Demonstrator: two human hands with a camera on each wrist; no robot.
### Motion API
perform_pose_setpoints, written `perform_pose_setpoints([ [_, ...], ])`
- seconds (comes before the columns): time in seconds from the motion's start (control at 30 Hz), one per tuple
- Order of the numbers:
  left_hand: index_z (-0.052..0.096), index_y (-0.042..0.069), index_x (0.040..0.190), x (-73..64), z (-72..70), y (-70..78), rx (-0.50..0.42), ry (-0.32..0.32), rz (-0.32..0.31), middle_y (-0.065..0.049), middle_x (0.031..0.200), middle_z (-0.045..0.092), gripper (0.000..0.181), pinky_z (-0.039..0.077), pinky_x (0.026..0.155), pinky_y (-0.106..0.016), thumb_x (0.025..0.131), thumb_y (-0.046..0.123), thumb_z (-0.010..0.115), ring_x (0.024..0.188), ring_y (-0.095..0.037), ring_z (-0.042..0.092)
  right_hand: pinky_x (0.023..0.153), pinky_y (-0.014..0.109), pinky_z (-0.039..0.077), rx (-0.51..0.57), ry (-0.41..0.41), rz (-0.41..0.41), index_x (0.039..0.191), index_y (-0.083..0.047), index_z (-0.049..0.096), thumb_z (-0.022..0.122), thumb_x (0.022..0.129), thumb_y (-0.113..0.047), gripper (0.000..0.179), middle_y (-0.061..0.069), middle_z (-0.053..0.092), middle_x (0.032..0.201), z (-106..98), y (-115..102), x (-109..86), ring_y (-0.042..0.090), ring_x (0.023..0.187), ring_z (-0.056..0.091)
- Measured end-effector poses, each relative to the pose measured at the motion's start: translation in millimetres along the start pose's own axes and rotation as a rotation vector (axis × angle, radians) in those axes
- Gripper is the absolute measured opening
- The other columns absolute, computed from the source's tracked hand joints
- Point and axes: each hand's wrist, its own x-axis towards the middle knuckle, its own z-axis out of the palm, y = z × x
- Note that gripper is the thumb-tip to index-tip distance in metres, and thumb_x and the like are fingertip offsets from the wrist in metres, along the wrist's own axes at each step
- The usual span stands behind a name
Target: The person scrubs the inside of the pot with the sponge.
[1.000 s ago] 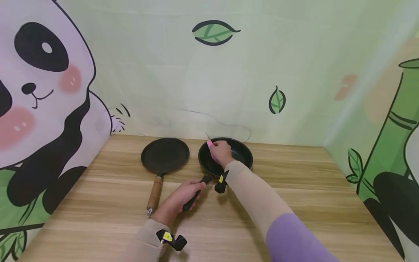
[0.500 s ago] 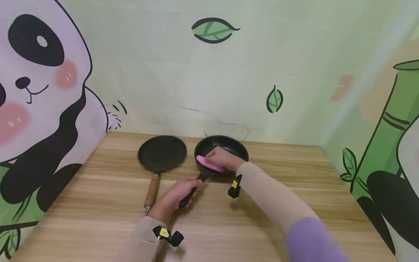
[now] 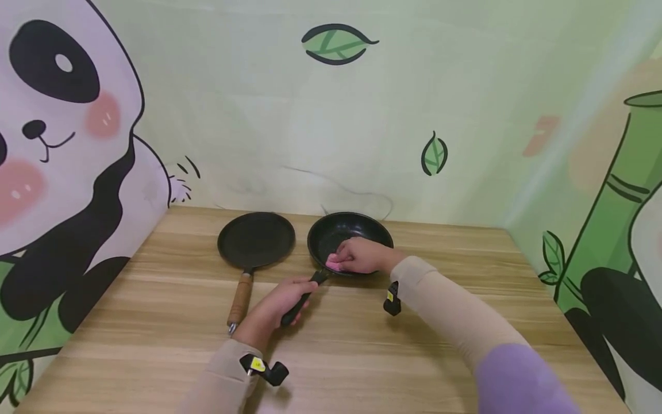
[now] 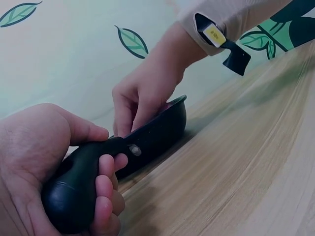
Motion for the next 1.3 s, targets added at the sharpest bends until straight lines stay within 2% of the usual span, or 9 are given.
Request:
perform_pose_setpoints([
  [0.1, 0.057, 0.012, 0.140, 0.0, -1.3, -0.7, 0.005, -0.008, 0.004, -0.004, 0.073, 0.050, 0.045, 0.037, 0.040, -0.024, 0.100, 0.032, 0.057, 0.046, -0.015, 0.040, 0.100, 0.041, 0.049, -0.066, 0.039, 0.014, 0.125, -0.013, 0.073, 0.064, 0.100, -0.026, 0.030, 0.013, 0.070, 0.119, 7, -1, 8.3, 0.027, 0.111, 0.064],
  [0.2, 0.057, 0.012, 0.140, 0.2, -2.0, -1.0, 0.007, -0.017, -0.001, -0.004, 0.072, 0.050, 0.044, 0.038, 0.041, -0.024, 0.100, 0.032, 0.057, 0.046, -0.015, 0.041, 0.101, 0.043, 0.049, -0.134, 0.077, 0.072, 0.128, -0.017, 0.071, 0.064, 0.100, -0.029, 0.031, 0.013, 0.069, 0.123, 11, -2, 18.8, 0.028, 0.113, 0.063],
  [0.4, 0.057, 0.013, 0.142, 0.1, -0.9, 1.5, 0.011, -0.014, 0.000, -0.005, 0.072, 0.050, 0.046, 0.038, 0.040, -0.025, 0.100, 0.032, 0.057, 0.047, -0.015, 0.041, 0.098, 0.043, 0.049, -0.324, 0.132, 0.175, 0.121, -0.020, 0.076, 0.063, 0.100, -0.029, 0.027, 0.010, 0.069, 0.122, 10, 0, 36.5, 0.029, 0.111, 0.062],
  [0.6, 0.061, 0.013, 0.136, 0.5, 2.9, 1.6, 0.012, -0.008, 0.028, -0.004, 0.070, 0.049, 0.041, 0.037, 0.039, -0.025, 0.099, 0.031, 0.058, 0.045, -0.014, 0.040, 0.090, 0.042, 0.050, -0.379, 0.154, 0.354, 0.111, -0.014, 0.077, 0.059, 0.101, -0.029, 0.026, 0.008, 0.069, 0.109, 9, 2, 45.4, 0.030, 0.100, 0.060],
  [0.8, 0.060, 0.012, 0.137, -0.6, 6.7, 0.7, 0.003, -0.020, 0.047, -0.004, 0.069, 0.048, 0.042, 0.036, 0.038, -0.024, 0.099, 0.030, 0.057, 0.044, -0.014, 0.039, 0.089, 0.043, 0.050, -0.373, 0.154, 0.474, 0.110, -0.022, 0.078, 0.058, 0.100, -0.026, 0.022, 0.007, 0.066, 0.102, 13, 5, 44.4, 0.029, 0.100, 0.058],
  [0.9, 0.060, 0.011, 0.137, -1.4, 6.8, 0.3, -0.002, -0.010, 0.047, -0.004, 0.068, 0.048, 0.042, 0.036, 0.039, -0.024, 0.099, 0.030, 0.056, 0.043, -0.014, 0.039, 0.091, 0.044, 0.050, -0.316, 0.172, 0.448, 0.112, -0.020, 0.077, 0.060, 0.100, -0.027, 0.022, 0.008, 0.068, 0.104, 16, 5, 42.4, 0.030, 0.100, 0.059],
  [1.0, 0.059, 0.011, 0.137, -1.5, 6.1, 0.4, -0.006, 0.003, 0.035, -0.004, 0.068, 0.048, 0.042, 0.036, 0.039, -0.024, 0.099, 0.030, 0.057, 0.044, -0.014, 0.039, 0.093, 0.045, 0.050, -0.286, 0.145, 0.350, 0.114, -0.018, 0.078, 0.062, 0.100, -0.029, 0.024, 0.010, 0.069, 0.108, 16, 2, 38.7, 0.031, 0.101, 0.060],
  [1.17, 0.056, 0.010, 0.141, -1.9, 5.4, 1.6, -0.017, 0.016, 0.010, -0.004, 0.070, 0.049, 0.046, 0.036, 0.038, -0.024, 0.099, 0.030, 0.057, 0.044, -0.013, 0.039, 0.092, 0.043, 0.050, -0.252, 0.036, 0.141, 0.111, -0.016, 0.079, 0.065, 0.099, -0.029, 0.023, 0.008, 0.070, 0.105, 5, -6, 28.2, 0.027, 0.099, 0.063],
  [1.3, 0.056, 0.010, 0.141, -2.5, 6.1, 2.7, -0.018, 0.030, -0.001, -0.004, 0.071, 0.050, 0.046, 0.036, 0.038, -0.023, 0.099, 0.029, 0.058, 0.044, -0.013, 0.040, 0.086, 0.037, 0.053, -0.185, -0.076, 0.054, 0.099, -0.014, 0.082, 0.066, 0.097, -0.020, 0.017, 0.003, 0.071, 0.093, -9, -14, 21.1, 0.021, 0.089, 0.064],
])
